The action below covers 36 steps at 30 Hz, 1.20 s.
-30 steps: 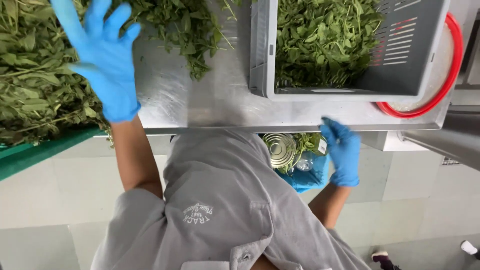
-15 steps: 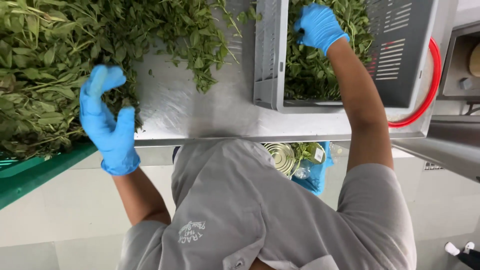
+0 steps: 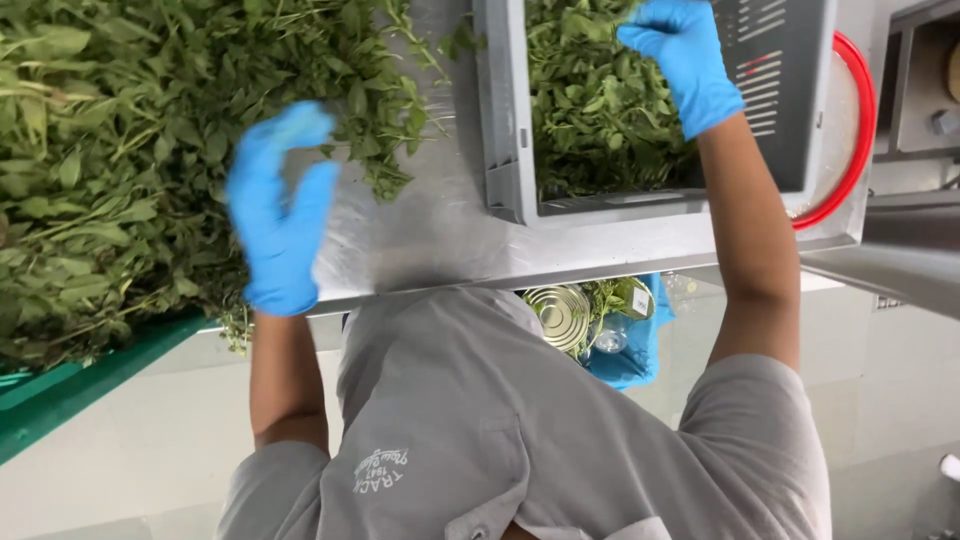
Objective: Picking fresh green leaves from their stems and placing them into a grey plastic crate.
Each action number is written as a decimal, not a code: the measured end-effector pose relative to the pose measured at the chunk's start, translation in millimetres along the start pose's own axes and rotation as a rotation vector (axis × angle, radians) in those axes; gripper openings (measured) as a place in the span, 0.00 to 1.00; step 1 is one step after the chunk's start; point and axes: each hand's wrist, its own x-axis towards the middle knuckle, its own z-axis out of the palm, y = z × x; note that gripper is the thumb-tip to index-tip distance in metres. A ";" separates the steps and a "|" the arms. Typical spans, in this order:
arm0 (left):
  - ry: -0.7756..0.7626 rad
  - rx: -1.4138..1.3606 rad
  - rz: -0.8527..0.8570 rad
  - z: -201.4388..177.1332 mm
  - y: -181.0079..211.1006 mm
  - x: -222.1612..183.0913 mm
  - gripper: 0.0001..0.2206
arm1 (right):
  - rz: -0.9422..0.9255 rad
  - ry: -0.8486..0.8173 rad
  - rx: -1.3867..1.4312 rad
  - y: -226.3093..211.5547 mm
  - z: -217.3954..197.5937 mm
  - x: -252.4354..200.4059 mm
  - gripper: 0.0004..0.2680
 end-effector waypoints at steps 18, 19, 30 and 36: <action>-0.275 -0.039 0.168 123.6 -31.7 31.0 0.17 | 0.430 0.505 0.200 -178.3 -12.7 -256.6 0.02; -0.162 0.039 0.073 102.8 -51.6 22.7 0.14 | 0.572 0.476 0.204 -172.1 -11.1 -287.1 0.03; 0.288 0.413 -0.206 -18.8 -161.0 -40.7 0.08 | 0.907 -0.061 -0.939 -30.2 66.9 -409.6 0.20; 0.263 0.346 -0.066 3.1 -149.3 -20.6 0.09 | 0.416 0.474 -0.624 -187.1 8.0 -230.4 0.05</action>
